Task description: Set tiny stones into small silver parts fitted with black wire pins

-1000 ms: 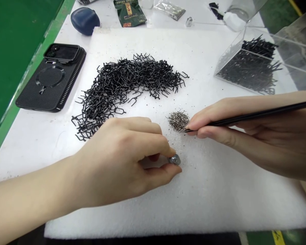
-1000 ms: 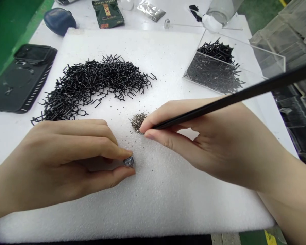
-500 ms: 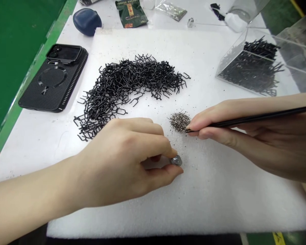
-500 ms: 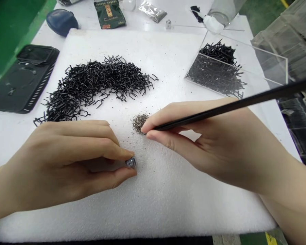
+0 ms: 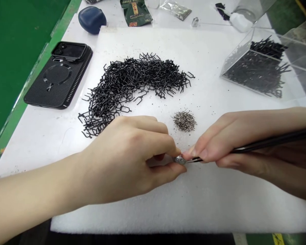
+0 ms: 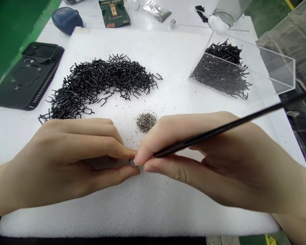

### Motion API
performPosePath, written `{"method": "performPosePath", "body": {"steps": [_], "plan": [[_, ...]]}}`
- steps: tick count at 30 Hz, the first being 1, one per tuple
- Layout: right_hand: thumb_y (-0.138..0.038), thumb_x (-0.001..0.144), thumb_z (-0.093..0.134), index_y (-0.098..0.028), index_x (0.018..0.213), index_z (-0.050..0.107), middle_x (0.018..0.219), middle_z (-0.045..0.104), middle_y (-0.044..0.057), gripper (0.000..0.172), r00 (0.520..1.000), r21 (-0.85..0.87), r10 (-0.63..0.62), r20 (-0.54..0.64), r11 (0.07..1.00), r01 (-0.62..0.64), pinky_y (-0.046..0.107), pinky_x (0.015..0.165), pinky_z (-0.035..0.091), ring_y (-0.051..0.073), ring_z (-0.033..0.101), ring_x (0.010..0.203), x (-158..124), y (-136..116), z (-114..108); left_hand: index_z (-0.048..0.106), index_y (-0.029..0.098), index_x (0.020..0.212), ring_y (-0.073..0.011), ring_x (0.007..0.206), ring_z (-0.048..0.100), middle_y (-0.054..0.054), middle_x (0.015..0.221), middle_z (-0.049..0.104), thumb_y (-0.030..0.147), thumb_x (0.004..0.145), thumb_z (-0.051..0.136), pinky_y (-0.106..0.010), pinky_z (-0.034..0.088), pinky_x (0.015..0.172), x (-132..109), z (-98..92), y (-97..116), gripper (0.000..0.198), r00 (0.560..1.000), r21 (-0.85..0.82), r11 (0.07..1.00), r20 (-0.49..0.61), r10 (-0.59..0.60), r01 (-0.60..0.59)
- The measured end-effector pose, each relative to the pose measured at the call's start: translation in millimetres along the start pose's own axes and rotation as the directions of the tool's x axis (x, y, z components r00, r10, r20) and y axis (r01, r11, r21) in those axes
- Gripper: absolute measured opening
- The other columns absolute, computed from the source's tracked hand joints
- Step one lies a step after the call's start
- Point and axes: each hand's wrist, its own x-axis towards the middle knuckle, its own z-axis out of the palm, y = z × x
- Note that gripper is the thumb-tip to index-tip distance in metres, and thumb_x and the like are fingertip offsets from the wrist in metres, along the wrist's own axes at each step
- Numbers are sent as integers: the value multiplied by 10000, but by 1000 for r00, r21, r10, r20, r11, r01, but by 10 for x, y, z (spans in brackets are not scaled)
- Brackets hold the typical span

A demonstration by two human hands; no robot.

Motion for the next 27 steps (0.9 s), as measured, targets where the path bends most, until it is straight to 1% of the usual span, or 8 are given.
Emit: {"method": "performPosePath", "body": {"steps": [3,5,8,11,23,27], "plan": [[-428,1186,838,-416,1134,842,1133,946,-142,53,1000,8,7,12,1000,-7,133,908,741,122,938,1029,-6,6,-12,908,133,923,-91,663,611,23,776,711,192,1134,818,-257,489,607,-11,-4,9,237,1000,9,1000,10,-16,16],[-421,1195,830,-403,1133,847,1144,949,-123,67,1000,3,-10,24,1000,10,133,896,736,122,937,1026,-18,20,-26,911,141,924,-90,663,606,28,779,706,190,1131,821,-256,485,603,-10,-7,18,231,1000,6,1000,10,-23,23],[-411,1213,806,-393,1175,865,1170,952,-84,72,997,-10,-56,49,998,56,158,892,736,134,933,1029,-30,45,-39,918,136,928,-88,665,593,33,774,688,169,1119,828,-255,478,603,-3,-12,26,214,1000,1,1000,4,-30,30],[-394,1223,790,-388,1202,864,1189,953,-65,78,995,-14,-72,65,997,73,178,893,738,146,933,1037,-28,56,-35,919,121,923,-84,660,576,35,764,674,161,1119,828,-255,470,602,-2,-13,26,220,1000,4,1000,-3,-17,17],[-387,1202,818,-389,1187,869,1174,952,-50,54,997,27,-28,72,999,27,200,889,743,166,933,1041,-16,66,-28,915,133,932,-80,648,580,36,782,699,187,1144,810,-252,480,596,1,-5,15,243,1000,21,1000,8,-6,6],[-382,1188,834,-393,1152,883,1147,957,-44,63,998,22,-30,62,999,29,235,849,767,190,940,999,-21,64,-30,913,145,925,-84,644,598,31,786,730,203,1135,822,-261,493,599,-3,-8,11,236,1000,22,1000,12,-7,6]]}}
